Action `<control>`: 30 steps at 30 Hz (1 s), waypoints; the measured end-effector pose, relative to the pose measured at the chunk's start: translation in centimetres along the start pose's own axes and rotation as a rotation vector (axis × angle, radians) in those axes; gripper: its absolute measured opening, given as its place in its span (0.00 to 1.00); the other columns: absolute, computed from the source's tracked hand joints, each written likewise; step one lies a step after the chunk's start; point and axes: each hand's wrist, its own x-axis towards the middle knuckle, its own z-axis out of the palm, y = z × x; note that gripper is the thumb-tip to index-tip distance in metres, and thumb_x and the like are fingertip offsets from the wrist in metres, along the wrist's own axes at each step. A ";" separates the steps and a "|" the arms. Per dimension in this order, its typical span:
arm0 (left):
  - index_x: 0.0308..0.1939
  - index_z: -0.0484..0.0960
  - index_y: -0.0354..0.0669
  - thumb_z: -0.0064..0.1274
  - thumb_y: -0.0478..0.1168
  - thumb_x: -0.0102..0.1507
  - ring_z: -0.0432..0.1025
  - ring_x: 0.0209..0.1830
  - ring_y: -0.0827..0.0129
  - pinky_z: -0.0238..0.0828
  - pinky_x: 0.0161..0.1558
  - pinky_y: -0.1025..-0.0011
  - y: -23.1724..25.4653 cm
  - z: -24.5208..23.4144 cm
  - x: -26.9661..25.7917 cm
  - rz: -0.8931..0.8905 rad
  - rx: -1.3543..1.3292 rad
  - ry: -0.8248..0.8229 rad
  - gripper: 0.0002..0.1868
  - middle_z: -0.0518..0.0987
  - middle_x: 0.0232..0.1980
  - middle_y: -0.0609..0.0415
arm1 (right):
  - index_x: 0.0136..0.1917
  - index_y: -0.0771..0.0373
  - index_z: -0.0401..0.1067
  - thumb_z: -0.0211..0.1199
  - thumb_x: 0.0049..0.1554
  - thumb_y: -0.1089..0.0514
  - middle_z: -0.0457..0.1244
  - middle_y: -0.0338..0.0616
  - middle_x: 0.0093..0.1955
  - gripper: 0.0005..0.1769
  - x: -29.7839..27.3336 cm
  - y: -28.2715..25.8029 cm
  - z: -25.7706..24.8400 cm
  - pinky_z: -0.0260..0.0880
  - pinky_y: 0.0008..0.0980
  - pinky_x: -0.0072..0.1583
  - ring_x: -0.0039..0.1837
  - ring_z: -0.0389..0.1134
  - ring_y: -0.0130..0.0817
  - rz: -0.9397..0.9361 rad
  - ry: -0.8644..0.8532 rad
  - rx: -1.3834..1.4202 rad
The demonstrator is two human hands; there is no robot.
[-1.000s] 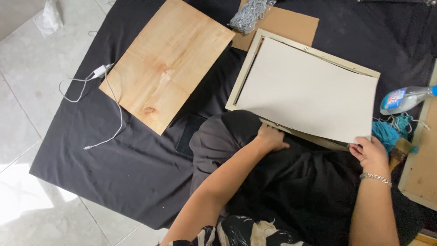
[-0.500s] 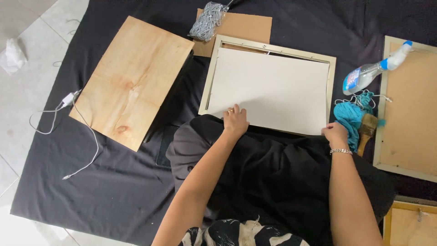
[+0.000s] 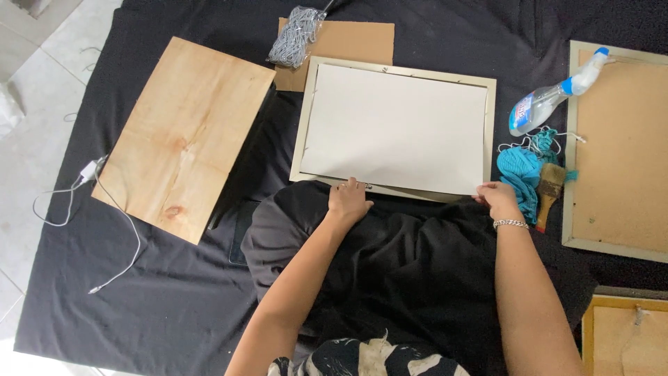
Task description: Cleaning a glass pane and assembling artwork into a picture frame on a floor-based workspace.
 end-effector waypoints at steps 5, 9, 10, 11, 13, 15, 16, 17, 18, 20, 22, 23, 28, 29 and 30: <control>0.68 0.73 0.49 0.41 0.65 0.67 0.69 0.66 0.43 0.62 0.63 0.48 0.6 -2.7 -1.1 0.122 -0.009 -0.196 0.34 0.72 0.67 0.45 | 0.55 0.59 0.74 0.65 0.54 0.56 0.65 0.51 0.52 0.15 1.6 1.2 0.6 0.77 0.44 0.48 0.50 0.72 0.52 -0.164 0.054 -0.376; 0.67 0.76 0.57 0.36 0.66 0.68 0.69 0.68 0.46 0.62 0.66 0.49 0.7 -3.6 -0.7 0.142 0.003 -0.326 0.32 0.73 0.69 0.49 | 0.70 0.51 0.66 0.71 0.53 0.42 0.53 0.51 0.66 0.35 -2.4 -3.7 0.6 0.71 0.62 0.61 0.65 0.64 0.63 -0.103 0.193 -0.691; 0.67 0.76 0.57 0.36 0.66 0.68 0.69 0.68 0.46 0.62 0.66 0.49 1.0 -3.3 -0.3 0.151 0.010 -0.323 0.32 0.73 0.69 0.49 | 0.70 0.51 0.66 0.71 0.53 0.42 0.53 0.51 0.66 0.35 -4.4 -5.9 0.3 0.71 0.62 0.61 0.65 0.64 0.63 -0.099 0.203 -0.685; 0.69 0.74 0.58 0.36 0.69 0.67 0.69 0.68 0.44 0.63 0.66 0.48 1.4 -2.9 0.1 0.174 -0.012 -0.336 0.34 0.73 0.69 0.48 | 0.71 0.56 0.63 0.69 0.56 0.45 0.51 0.54 0.67 0.34 -6.4 -8.1 0.0 0.65 0.64 0.65 0.68 0.58 0.68 -0.145 0.260 -0.610; 0.71 0.72 0.59 0.35 0.71 0.65 0.68 0.68 0.41 0.64 0.66 0.46 3.1 -1.8 0.7 0.204 -0.034 -0.348 0.37 0.73 0.69 0.47 | 0.72 0.60 0.59 0.67 0.59 0.48 0.48 0.58 0.68 0.34 -8.8 -11.2 -0.9 0.59 0.67 0.69 0.70 0.53 0.72 -0.190 0.325 -0.536; 0.76 0.63 0.67 0.33 0.73 0.66 0.61 0.74 0.38 0.58 0.71 0.42 5.5 -0.2 1.2 0.335 -0.239 -0.413 0.38 0.65 0.76 0.47 | 0.72 0.48 0.62 0.65 0.59 0.42 0.50 0.50 0.71 0.31 -9.4 -12.9 -1.8 0.56 0.53 0.74 0.74 0.53 0.58 -0.260 0.328 -0.395; 0.76 0.63 0.67 0.33 0.73 0.66 0.61 0.74 0.38 0.58 0.71 0.42 6.7 0.2 0.9 0.339 -0.236 -0.417 0.38 0.65 0.76 0.47 | 0.72 0.48 0.62 0.65 0.59 0.42 0.50 0.50 0.71 0.31 -11.5 -14.4 -2.2 0.56 0.53 0.74 0.74 0.53 0.58 -0.254 0.331 -0.394; 0.77 0.61 0.69 0.32 0.72 0.66 0.59 0.76 0.39 0.55 0.72 0.42 7.8 0.6 0.6 0.350 -0.228 -0.469 0.37 0.62 0.78 0.49 | 0.69 0.51 0.65 0.64 0.60 0.46 0.53 0.49 0.66 0.26 -13.5 -16.0 -2.7 0.66 0.47 0.67 0.70 0.57 0.53 -0.342 0.307 -0.275; 0.78 0.58 0.72 0.32 0.71 0.66 0.56 0.78 0.40 0.53 0.74 0.42 9.0 0.8 0.5 0.363 -0.217 -0.518 0.37 0.60 0.79 0.50 | 0.66 0.54 0.69 0.63 0.61 0.50 0.57 0.48 0.61 0.21 -15.4 -17.8 -3.1 0.75 0.41 0.59 0.66 0.61 0.48 -0.430 0.285 -0.152; 0.78 0.57 0.74 0.34 0.71 0.66 0.52 0.79 0.39 0.50 0.74 0.40 9.5 3.5 1.2 0.370 -0.188 -0.536 0.36 0.58 0.80 0.53 | 0.64 0.55 0.72 0.63 0.62 0.52 0.60 0.48 0.59 0.18 -19.1 -19.8 -5.5 0.73 0.42 0.60 0.64 0.64 0.46 -0.505 0.266 -0.031; 0.79 0.55 0.76 0.36 0.70 0.67 0.48 0.80 0.39 0.47 0.74 0.39 9.2 5.9 2.2 0.374 -0.160 -0.555 0.36 0.56 0.80 0.56 | 0.63 0.55 0.74 0.63 0.63 0.55 0.64 0.47 0.57 0.15 -23.1 -21.8 -9.0 0.70 0.43 0.60 0.63 0.67 0.44 -0.581 0.244 0.089; 0.77 0.58 0.75 0.38 0.69 0.63 0.52 0.78 0.38 0.51 0.73 0.40 8.7 7.1 2.7 0.360 -0.239 -0.522 0.38 0.57 0.80 0.58 | 0.62 0.59 0.73 0.61 0.65 0.58 0.66 0.43 0.59 0.12 -25.2 -22.7 -11.3 0.68 0.33 0.62 0.61 0.66 0.34 -0.640 0.178 0.065; 0.72 0.68 0.66 0.41 0.63 0.62 0.67 0.68 0.47 0.64 0.67 0.50 9.4 4.4 0.6 0.309 -0.425 -0.412 0.34 0.67 0.73 0.52 | 0.61 0.66 0.72 0.55 0.69 0.63 0.67 0.40 0.56 0.09 -25.9 -17.9 -19.8 0.61 0.22 0.58 0.57 0.65 0.25 -0.626 0.116 -0.068; 0.70 0.68 0.62 0.38 0.60 0.65 0.63 0.69 0.42 0.63 0.66 0.47 9.8 5.5 2.2 0.455 -0.336 -0.261 0.30 0.63 0.76 0.50 | 0.66 0.63 0.69 0.49 0.70 0.53 0.65 0.40 0.61 0.17 -24.8 -16.4 -20.5 0.58 0.29 0.63 0.63 0.63 0.28 -0.468 -0.041 -0.064; 0.67 0.68 0.58 0.36 0.56 0.67 0.58 0.70 0.37 0.63 0.66 0.45 10.1 7.1 3.4 0.592 -0.250 -0.114 0.26 0.58 0.79 0.48 | 0.70 0.59 0.67 0.43 0.71 0.44 0.64 0.39 0.66 0.24 -23.9 -14.7 -21.2 0.55 0.36 0.69 0.69 0.60 0.31 -0.301 -0.202 -0.065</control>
